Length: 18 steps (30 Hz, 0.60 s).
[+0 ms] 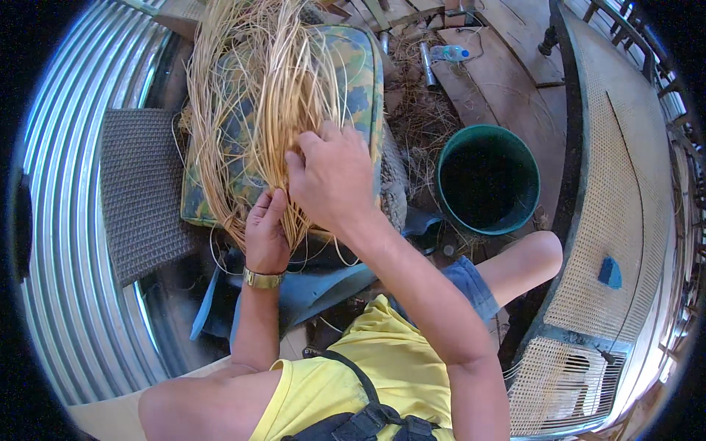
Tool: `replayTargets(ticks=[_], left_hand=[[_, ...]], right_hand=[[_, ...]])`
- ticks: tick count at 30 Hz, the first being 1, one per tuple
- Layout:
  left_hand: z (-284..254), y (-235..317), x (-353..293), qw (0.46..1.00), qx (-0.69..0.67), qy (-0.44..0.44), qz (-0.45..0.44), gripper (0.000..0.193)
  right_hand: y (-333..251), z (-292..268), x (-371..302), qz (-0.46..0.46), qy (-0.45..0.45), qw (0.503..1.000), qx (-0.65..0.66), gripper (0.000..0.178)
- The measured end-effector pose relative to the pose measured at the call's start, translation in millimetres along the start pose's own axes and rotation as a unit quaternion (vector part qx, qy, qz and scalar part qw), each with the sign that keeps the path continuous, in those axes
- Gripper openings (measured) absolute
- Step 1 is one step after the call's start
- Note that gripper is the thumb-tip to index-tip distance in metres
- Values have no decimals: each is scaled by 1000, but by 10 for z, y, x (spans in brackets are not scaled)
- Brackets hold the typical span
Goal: Repairing and weaving the seat of a rattan chair using material strips and manual tools.
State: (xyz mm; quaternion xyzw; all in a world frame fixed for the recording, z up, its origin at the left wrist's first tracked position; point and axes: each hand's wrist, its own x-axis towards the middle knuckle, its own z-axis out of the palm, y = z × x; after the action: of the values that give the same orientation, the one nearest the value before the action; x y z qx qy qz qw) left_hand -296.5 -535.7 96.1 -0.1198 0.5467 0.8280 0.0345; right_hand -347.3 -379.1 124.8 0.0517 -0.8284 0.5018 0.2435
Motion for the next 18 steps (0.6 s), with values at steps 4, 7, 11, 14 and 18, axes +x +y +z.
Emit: replayTargets(ticks=[4,7,11,14,18], left_hand=[[9,-33,2,1000,5,10,8,21],[-19,-36,5,1000,10,2,9,20],[-9,-84,4,1000,24,-4,17,19],[31,-68,-3,1000,17,0,12,20],[-59,-84,19,997,40,43,44,20]], right_hand=[[57,89,-35,20,-33,998,-50,16],[62,140,29,75,-36,996,-26,16],[113,107,191,204,-105,972,48,19],[213,43,201,265,-127,947,126,21],[94,-282,8,281,-168,913,243,25]])
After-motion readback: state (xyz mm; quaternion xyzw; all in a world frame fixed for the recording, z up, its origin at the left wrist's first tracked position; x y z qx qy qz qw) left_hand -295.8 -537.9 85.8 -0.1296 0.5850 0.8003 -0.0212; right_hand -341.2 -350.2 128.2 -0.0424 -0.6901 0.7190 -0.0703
